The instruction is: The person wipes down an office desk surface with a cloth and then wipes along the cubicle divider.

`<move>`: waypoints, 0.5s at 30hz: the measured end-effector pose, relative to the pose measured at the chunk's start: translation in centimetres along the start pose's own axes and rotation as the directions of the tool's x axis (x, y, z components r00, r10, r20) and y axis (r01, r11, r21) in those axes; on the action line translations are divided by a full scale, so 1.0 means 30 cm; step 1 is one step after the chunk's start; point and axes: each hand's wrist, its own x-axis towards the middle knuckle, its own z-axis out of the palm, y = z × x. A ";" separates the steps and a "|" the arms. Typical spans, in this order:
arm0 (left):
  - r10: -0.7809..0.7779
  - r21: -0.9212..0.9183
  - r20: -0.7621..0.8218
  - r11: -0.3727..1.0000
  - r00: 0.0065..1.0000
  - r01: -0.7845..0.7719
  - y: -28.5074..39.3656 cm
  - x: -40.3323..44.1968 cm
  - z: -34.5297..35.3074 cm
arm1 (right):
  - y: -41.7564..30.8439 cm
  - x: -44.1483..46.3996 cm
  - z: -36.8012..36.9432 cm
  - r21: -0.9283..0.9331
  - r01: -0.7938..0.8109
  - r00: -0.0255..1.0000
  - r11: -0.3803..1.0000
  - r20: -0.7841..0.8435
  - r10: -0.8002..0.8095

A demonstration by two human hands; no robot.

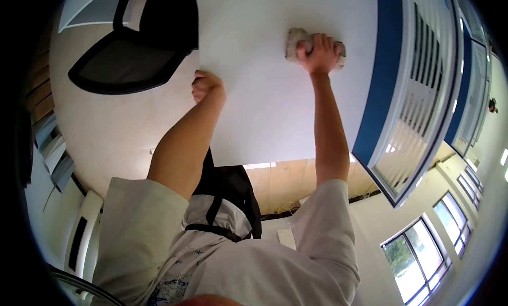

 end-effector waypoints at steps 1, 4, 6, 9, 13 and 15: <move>0.017 -0.038 -0.005 0.999 1.000 -0.017 0.011 -0.025 -0.036 | -0.013 0.000 0.011 -0.019 -0.012 1.000 1.000 -0.010 0.012; -0.005 -0.107 0.018 0.994 1.000 0.007 0.031 -0.044 -0.079 | -0.137 0.041 0.040 -0.143 -0.381 0.920 0.913 0.039 0.390; 0.012 -0.086 0.079 0.996 0.997 -0.006 0.038 -0.045 -0.108 | -0.228 0.066 0.103 -0.164 -0.313 0.949 0.935 -0.032 0.312; -0.003 -0.091 0.180 0.996 0.984 0.019 0.031 -0.029 -0.108 | -0.428 0.124 0.109 -0.150 -0.217 0.976 0.965 -0.013 0.218; 0.036 -0.094 0.178 0.995 0.983 -0.019 0.054 -0.025 -0.103 | -0.687 0.161 0.110 -0.036 -0.295 0.956 0.955 0.003 0.295; 0.104 -0.097 0.194 0.992 0.975 -0.086 -0.014 -0.011 -0.081 | -0.752 0.076 0.081 -0.032 -0.268 0.961 0.963 0.067 0.270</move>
